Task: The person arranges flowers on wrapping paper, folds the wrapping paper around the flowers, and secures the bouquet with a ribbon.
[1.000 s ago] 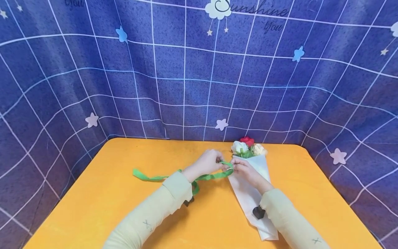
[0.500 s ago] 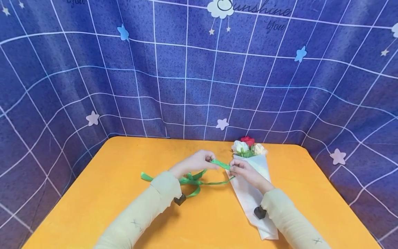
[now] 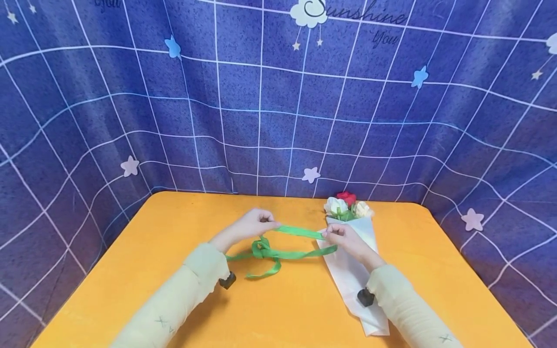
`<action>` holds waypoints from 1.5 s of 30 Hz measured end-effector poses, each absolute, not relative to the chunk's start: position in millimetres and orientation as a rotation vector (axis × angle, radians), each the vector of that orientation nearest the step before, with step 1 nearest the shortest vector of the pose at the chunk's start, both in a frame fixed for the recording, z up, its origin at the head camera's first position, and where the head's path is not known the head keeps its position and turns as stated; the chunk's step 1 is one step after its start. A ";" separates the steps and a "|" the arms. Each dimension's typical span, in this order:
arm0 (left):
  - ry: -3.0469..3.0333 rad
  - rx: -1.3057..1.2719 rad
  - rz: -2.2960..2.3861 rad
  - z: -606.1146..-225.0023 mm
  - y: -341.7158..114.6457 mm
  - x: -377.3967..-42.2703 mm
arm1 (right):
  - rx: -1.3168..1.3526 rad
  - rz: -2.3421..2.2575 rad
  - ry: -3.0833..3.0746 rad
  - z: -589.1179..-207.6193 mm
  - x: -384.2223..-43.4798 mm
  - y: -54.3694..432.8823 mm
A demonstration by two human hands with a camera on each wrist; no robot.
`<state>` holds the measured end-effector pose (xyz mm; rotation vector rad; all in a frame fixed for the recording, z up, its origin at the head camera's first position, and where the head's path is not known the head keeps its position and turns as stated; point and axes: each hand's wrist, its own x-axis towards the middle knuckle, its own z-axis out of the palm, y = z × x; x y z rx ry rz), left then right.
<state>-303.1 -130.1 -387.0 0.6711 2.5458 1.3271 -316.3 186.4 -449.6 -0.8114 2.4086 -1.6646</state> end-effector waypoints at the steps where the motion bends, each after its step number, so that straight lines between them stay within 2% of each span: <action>1: 2.566 0.672 1.322 -388.0 -133.5 -303.3 | -0.757 -1.674 2.417 -448.4 -315.6 186.7; 6: 2.646 0.618 1.304 -391.4 -148.7 -303.1 | -0.550 -1.756 2.504 -442.5 -313.8 187.5; 14: 2.732 0.517 1.291 -398.6 -170.6 -302.4 | -0.046 -1.962 2.614 -441.0 -317.4 191.5; 23: 2.795 0.495 1.263 -404.4 -197.2 -302.0 | 0.187 -2.141 2.883 -441.9 -321.6 196.0; 31: 2.862 0.417 1.193 -402.4 -226.8 -301.4 | 0.503 -2.267 2.973 -444.5 -327.3 202.4; 38: 2.931 0.320 1.134 -404.5 -255.3 -303.0 | 0.795 -2.148 3.011 -451.0 -332.0 212.7; 45: 2.951 0.306 1.066 -414.9 -270.6 -300.5 | 0.791 -1.878 2.930 -450.8 -329.9 217.8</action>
